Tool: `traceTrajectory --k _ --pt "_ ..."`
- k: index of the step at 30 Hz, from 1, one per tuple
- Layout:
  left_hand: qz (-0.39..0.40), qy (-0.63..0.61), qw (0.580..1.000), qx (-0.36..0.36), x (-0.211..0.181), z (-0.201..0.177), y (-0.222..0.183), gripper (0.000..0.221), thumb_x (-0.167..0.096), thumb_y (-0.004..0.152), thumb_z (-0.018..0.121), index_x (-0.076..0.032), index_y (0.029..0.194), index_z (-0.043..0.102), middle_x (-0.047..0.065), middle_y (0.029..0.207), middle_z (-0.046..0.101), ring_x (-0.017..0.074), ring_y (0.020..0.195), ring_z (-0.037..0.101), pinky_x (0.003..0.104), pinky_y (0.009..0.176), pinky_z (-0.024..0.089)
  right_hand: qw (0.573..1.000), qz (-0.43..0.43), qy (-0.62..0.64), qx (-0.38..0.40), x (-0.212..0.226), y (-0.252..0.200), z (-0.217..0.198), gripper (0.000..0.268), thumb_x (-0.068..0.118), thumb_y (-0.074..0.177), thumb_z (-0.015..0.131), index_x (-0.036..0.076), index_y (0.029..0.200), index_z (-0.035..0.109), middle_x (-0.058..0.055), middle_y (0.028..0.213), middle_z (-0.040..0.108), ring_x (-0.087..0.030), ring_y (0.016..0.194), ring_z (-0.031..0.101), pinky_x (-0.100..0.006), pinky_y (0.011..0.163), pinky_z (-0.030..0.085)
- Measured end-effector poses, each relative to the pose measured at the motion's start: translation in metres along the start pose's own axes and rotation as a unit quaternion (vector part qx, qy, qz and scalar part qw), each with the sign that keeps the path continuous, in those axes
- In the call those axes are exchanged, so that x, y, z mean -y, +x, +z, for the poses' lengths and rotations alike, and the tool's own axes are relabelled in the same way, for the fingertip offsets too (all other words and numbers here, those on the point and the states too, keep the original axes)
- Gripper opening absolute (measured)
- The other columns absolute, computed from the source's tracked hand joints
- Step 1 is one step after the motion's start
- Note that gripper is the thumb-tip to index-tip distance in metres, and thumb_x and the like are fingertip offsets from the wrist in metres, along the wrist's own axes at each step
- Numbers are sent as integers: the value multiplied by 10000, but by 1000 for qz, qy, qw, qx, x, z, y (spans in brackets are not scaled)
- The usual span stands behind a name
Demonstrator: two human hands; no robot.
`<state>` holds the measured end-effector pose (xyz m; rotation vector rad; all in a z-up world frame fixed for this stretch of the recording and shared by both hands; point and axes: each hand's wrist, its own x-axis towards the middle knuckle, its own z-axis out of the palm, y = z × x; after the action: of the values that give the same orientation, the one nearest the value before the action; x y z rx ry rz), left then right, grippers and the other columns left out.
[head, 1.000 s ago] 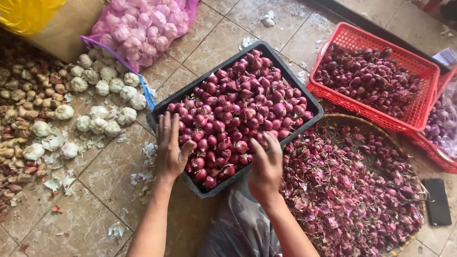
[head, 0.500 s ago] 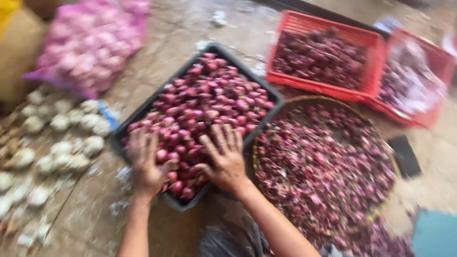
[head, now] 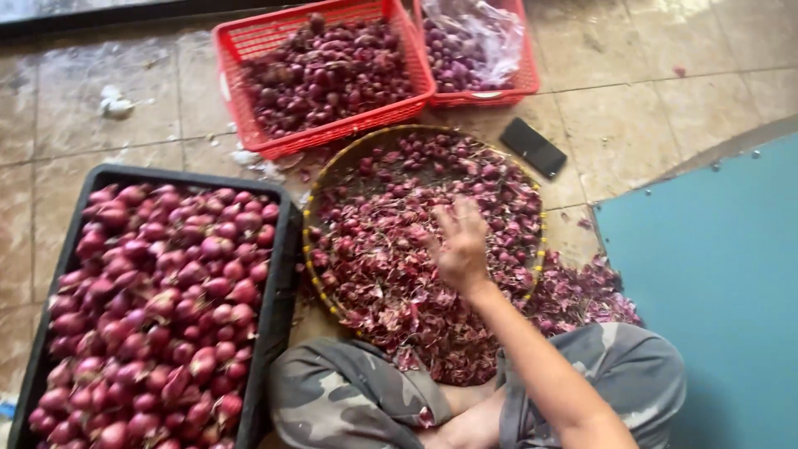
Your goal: Sorting and cleaning shallots by hand, removing outer skins and placing them into baskets.
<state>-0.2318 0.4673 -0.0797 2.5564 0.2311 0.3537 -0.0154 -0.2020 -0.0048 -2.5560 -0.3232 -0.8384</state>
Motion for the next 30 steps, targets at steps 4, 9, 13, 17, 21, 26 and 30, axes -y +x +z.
traceTrajectory --k 4,9,13,17,21,26,30 --pt "-77 66 989 110 0 72 8 424 -257 721 738 -64 1097 712 190 1027 632 348 1001 583 414 881 454 972 214 -69 71 -116 -30 -2 391 384 1059 511 107 1300 644 -166 1315 622 -302 1239 592 -432 1071 437" --pt "-162 145 952 214 -136 151 -21 285 -243 651 770 -142 909 835 111 790 762 286 795 717 354 741 553 983 181 -14 17 -132 23 2 199 -102 935 588 -67 1097 698 -222 1121 749 -313 1031 728 -316 872 631" --pt "190 -103 975 45 -382 130 -18 517 -450 842 650 14 1069 679 251 1239 669 442 1250 630 568 1107 509 902 263 -118 322 -123 49 19 183 249 1044 553 124 1108 672 -38 955 692 -182 756 606 -273 598 548" --pt "185 -157 969 54 -434 134 1 411 -274 815 776 -13 1129 719 154 1201 732 356 1242 668 466 1076 536 886 279 -22 369 -104 22 51 200 -79 886 384 103 858 463 -23 745 483 -176 616 442 -298 558 487" --pt "125 -166 975 78 -430 154 10 355 -254 849 739 -1 1096 723 180 1197 735 317 1188 687 444 1069 558 926 246 94 272 -93 -5 66 138 5 902 520 92 849 428 -1 595 516 -130 430 397 -243 347 352" --pt "157 -234 957 69 -449 196 43 277 -130 880 750 26 1108 725 178 1118 761 263 1018 738 335 926 620 938 182 88 280 -75 2 45 208 -50 908 555 25 1094 610 -124 861 641 -187 556 536 -247 473 497" --pt "166 -246 953 63 -465 217 72 249 -127 892 744 9 1100 735 165 1129 761 257 1019 740 322 906 629 845 312 -34 433 -81 26 19 258 192 1062 466 112 1239 636 -69 1037 649 -189 740 609 -293 638 584"
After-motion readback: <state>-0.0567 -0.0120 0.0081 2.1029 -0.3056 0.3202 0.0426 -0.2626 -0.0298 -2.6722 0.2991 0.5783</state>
